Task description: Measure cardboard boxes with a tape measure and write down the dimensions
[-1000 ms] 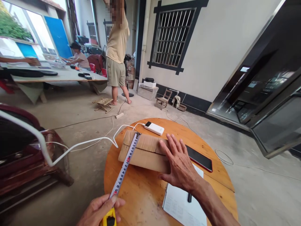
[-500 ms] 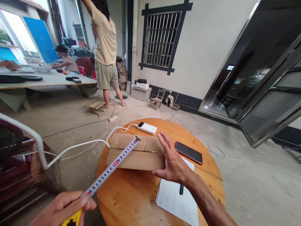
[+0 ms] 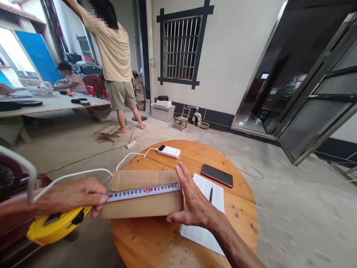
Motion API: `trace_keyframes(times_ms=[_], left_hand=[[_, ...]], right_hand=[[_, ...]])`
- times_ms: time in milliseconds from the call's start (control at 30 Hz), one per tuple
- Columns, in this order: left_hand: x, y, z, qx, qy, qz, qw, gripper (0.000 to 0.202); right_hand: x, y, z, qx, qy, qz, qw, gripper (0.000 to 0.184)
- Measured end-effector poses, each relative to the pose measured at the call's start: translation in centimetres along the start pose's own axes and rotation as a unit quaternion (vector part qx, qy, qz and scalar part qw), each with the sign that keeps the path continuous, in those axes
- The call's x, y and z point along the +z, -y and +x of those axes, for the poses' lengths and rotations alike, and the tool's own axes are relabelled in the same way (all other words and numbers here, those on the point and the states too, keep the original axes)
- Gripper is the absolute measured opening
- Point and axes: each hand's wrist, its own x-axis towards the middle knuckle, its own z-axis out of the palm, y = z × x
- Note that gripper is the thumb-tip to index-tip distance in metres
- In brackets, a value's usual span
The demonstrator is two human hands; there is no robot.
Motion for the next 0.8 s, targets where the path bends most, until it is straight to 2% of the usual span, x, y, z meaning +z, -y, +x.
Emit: trace_keyframes(times_ms=[100, 300, 633, 800], left_hand=[[-1.4, 0.3, 1.3, 0.018, 0.072, 0.040, 0.996, 0.040], [-3.0, 0.1, 2.6, 0.009, 0.085, 0.042, 0.995, 0.039], [-2.8, -0.3, 2.4, -0.031, 0.088, -0.039, 0.995, 0.031], [-3.4, -0.1, 2.4, -0.038, 0.091, -0.085, 0.992, 0.029]], right_hand=[[0.1, -0.2, -0.1, -0.001, 0.003, 0.001, 1.000, 0.125], [0.0, -0.5, 0.2, 0.003, 0.024, -0.005, 1.000, 0.118], [-0.1, -0.7, 0.5, 0.025, 0.033, -0.023, 0.999, 0.112], [-0.2, -1.0, 0.8, 0.017, 0.031, -0.033, 0.999, 0.109]])
